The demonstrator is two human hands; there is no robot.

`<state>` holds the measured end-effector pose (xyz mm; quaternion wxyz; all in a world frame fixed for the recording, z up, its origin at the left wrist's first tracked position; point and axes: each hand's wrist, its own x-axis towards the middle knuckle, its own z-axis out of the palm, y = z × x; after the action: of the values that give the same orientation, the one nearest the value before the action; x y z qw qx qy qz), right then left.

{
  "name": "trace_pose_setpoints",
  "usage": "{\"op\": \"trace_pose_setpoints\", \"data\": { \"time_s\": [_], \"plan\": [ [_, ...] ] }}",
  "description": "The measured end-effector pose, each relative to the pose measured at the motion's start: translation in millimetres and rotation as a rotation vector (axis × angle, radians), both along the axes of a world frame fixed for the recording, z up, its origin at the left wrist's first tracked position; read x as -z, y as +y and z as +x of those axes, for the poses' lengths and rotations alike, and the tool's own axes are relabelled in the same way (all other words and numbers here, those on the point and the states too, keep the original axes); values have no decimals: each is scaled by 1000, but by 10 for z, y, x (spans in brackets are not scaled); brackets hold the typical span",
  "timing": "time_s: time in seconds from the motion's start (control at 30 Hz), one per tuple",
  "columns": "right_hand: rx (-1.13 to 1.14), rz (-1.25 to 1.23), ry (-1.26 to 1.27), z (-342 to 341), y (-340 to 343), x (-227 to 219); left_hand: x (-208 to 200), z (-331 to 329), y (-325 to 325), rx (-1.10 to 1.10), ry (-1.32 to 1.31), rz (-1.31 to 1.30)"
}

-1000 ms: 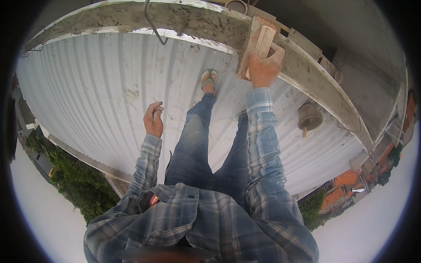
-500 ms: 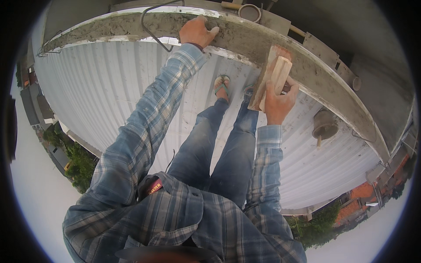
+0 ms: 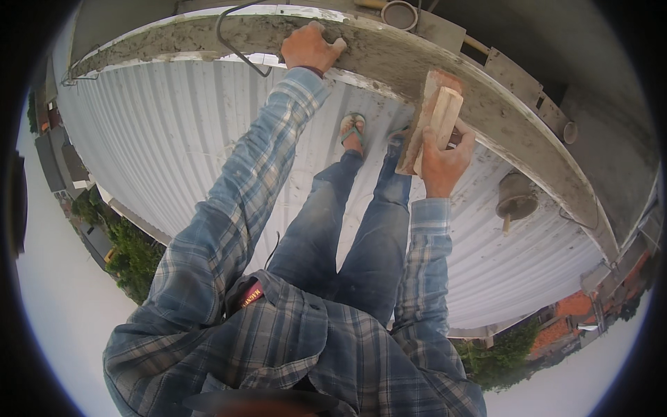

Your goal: The person applies wet plaster to a curved concrete beam using a trowel and a wooden float. They repeatedly scoop plaster from a bucket, spread it along the beam, and smooth the surface with the float.

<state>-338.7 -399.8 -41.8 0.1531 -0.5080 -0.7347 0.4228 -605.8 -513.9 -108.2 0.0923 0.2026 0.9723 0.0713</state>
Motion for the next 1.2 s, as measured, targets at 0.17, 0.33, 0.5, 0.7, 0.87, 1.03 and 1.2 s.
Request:
{"op": "trace_pose_setpoints", "data": {
  "time_s": [0.17, 0.33, 0.5, 0.7, 0.87, 1.03, 1.2],
  "plan": [
    [-197, 202, -68, -125, 38, 14, 125, 76, -2, -77, 85, 142],
    [-276, 124, 64, -439, 54, -235, 169, 152, 52, -41, 122, 104],
    [-233, 125, 70, -369, 43, -173, 107, 288, -35, 116, 147, 18],
    [-254, 73, 13, -318, -94, -86, 86, 283, -108, 231, 77, -64],
    [-306, 227, -60, -660, 5, 62, -145, 262, -242, 198, 53, 127],
    [-174, 390, -175, -732, 294, 478, -360, 925, -1383, -115, -102, 412],
    [-282, 322, -186, -1183, -179, 545, -88, 2043, -3087, -682, -631, 233]
  ]
}}
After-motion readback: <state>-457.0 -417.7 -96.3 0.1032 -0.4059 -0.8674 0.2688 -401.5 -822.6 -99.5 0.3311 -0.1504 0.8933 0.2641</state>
